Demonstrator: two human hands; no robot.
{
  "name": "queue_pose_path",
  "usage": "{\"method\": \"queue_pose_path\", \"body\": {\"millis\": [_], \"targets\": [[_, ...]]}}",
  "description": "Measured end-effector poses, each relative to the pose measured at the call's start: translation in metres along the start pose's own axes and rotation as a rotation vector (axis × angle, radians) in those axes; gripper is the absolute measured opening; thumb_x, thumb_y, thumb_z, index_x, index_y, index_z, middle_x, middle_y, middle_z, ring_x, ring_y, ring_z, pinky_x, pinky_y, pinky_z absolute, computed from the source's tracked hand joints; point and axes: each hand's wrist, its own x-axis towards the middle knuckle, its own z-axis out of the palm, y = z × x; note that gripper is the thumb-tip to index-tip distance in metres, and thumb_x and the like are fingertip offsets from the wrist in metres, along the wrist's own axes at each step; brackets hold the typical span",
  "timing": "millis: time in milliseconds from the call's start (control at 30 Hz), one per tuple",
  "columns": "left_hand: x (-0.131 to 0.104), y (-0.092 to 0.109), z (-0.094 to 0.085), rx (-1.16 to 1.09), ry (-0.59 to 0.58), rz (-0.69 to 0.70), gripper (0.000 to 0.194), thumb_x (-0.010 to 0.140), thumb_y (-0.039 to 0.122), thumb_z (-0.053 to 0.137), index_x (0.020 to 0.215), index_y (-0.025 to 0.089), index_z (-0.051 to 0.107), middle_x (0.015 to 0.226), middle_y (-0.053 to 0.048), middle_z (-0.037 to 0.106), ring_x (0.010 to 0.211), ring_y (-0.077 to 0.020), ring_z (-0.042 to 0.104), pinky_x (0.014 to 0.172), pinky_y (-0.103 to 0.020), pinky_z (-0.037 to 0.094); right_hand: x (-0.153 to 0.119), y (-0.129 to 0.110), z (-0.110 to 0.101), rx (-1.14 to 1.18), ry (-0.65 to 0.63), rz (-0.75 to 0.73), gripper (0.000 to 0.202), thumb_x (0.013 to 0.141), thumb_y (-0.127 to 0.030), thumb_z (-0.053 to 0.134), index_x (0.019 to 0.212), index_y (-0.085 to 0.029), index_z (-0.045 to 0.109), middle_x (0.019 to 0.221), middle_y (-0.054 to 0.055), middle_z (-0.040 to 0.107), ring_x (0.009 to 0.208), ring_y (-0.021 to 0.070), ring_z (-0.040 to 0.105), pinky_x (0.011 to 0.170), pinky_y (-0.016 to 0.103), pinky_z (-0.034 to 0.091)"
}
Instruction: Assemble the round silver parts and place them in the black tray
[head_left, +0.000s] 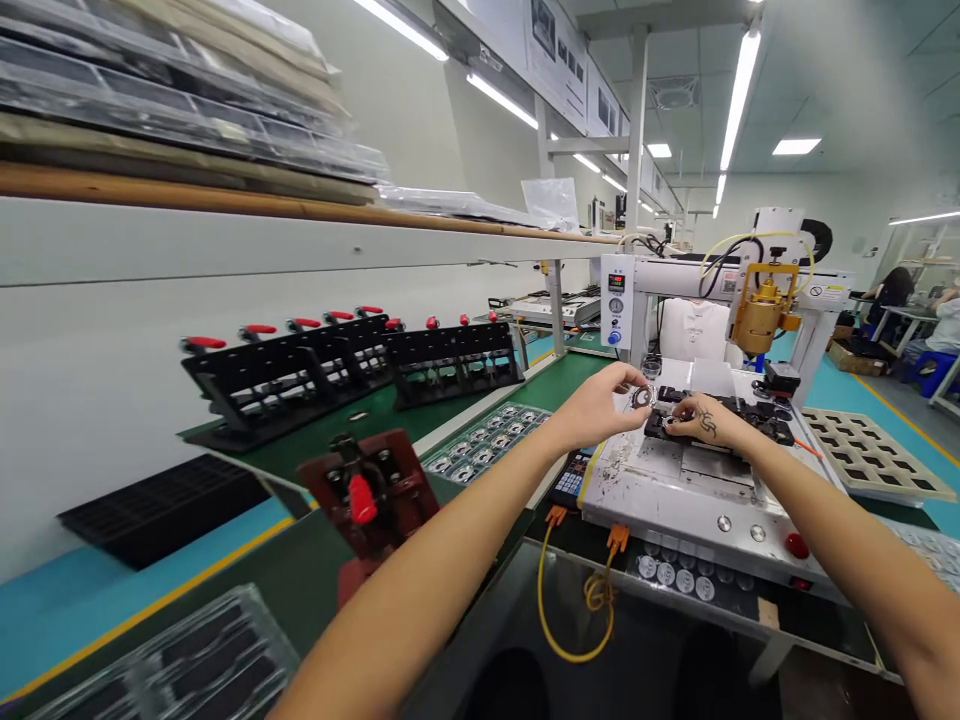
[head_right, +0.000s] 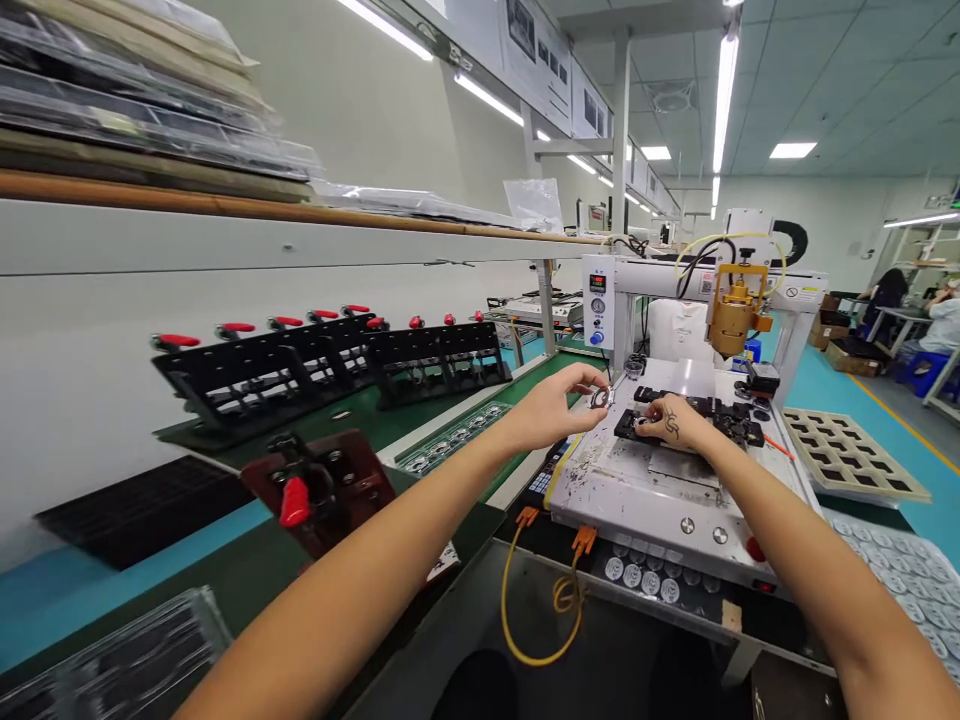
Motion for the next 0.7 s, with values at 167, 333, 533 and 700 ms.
{"method": "queue_pose_path", "body": {"millis": [167,333,533,700], "targets": [[-0.050,0.016,-0.022,-0.003,0.023,-0.018,0.030,0.084,0.029,0.071,0.113,0.023,0.066,0.121,-0.006,0.070,0.112,-0.0232,0.066,0.106,-0.044,0.055,0.003,0.002,0.006,-0.059,-0.025,-0.040,0.029,0.089,-0.047,0.081,0.088,-0.019,0.084,0.086,0.008,0.077,0.082,0.0235,0.069,0.076,0.030,0.050],[-0.065,0.033,0.000,-0.116,0.095,-0.063,0.038,0.084,0.030,0.073,0.119,0.022,0.064,0.113,-0.005,0.072,0.103,-0.0203,0.069,0.101,-0.038,0.057,-0.003,-0.012,0.011,-0.130,0.103,-0.027,0.022,0.090,-0.042,0.082,0.090,-0.021,0.085,0.089,0.010,0.073,0.090,0.0276,0.067,0.087,0.037,0.050],[-0.097,0.035,0.039,-0.167,0.129,-0.135,0.039,0.084,0.028,0.071,0.121,0.022,0.063,0.100,-0.002,0.073,0.089,-0.0175,0.071,0.086,-0.032,0.060,-0.110,0.000,-0.030,-0.184,0.430,0.064,0.040,0.110,-0.039,0.048,0.129,-0.016,0.074,0.118,0.016,0.070,0.113,0.0308,0.060,0.106,0.046,0.044],[-0.139,0.006,0.068,-0.093,0.137,-0.255,0.037,0.086,0.030,0.070,0.122,0.023,0.066,0.102,-0.003,0.074,0.086,-0.0194,0.071,0.086,-0.034,0.060,-0.261,0.041,-0.040,-0.273,0.733,0.307,0.040,0.100,-0.056,0.062,0.110,-0.019,0.073,0.100,0.010,0.068,0.097,0.0295,0.061,0.091,0.044,0.048]]}}
